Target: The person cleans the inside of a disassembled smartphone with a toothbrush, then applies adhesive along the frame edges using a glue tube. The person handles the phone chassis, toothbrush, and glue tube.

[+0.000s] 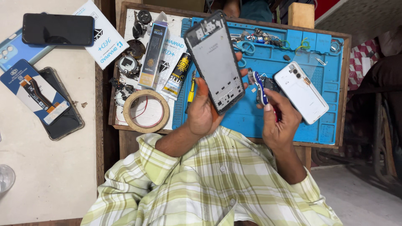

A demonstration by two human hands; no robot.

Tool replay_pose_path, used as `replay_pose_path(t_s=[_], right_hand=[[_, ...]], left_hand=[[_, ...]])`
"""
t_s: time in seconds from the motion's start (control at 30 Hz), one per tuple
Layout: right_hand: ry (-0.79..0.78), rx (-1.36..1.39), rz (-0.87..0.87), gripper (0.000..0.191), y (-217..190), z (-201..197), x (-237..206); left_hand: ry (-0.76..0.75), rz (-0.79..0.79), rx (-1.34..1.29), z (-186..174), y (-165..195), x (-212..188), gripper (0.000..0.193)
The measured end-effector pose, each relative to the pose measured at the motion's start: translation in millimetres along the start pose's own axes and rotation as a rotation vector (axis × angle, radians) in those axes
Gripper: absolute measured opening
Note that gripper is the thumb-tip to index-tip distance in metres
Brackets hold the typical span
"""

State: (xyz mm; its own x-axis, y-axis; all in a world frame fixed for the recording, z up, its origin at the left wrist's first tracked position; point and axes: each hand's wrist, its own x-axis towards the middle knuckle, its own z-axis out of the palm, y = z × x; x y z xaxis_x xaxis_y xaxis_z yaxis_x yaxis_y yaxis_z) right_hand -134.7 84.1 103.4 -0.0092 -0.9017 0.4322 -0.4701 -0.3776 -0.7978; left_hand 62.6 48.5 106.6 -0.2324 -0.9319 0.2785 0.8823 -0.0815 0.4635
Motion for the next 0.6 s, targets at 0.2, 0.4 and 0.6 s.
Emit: replay_pose_path(t_s=[0.2,0.4,0.6], right_hand=[[0.021,-0.093,0.042,0.026,5.6,-7.7,-9.2],[-0.142,-0.452,0.039,0.025,5.4,4.9,-13.0],[0.014,-0.448,-0.219,0.027,-14.8,-21.7,21.1]], left_hand=[[0.019,-0.007,-0.078,-3.4,3.5,3.0,0.075],[-0.025,-0.078,-0.108,-9.9,6.3,7.9,0.073],[-0.205,-0.543,0.182,-33.8,9.2,11.4,0.077]])
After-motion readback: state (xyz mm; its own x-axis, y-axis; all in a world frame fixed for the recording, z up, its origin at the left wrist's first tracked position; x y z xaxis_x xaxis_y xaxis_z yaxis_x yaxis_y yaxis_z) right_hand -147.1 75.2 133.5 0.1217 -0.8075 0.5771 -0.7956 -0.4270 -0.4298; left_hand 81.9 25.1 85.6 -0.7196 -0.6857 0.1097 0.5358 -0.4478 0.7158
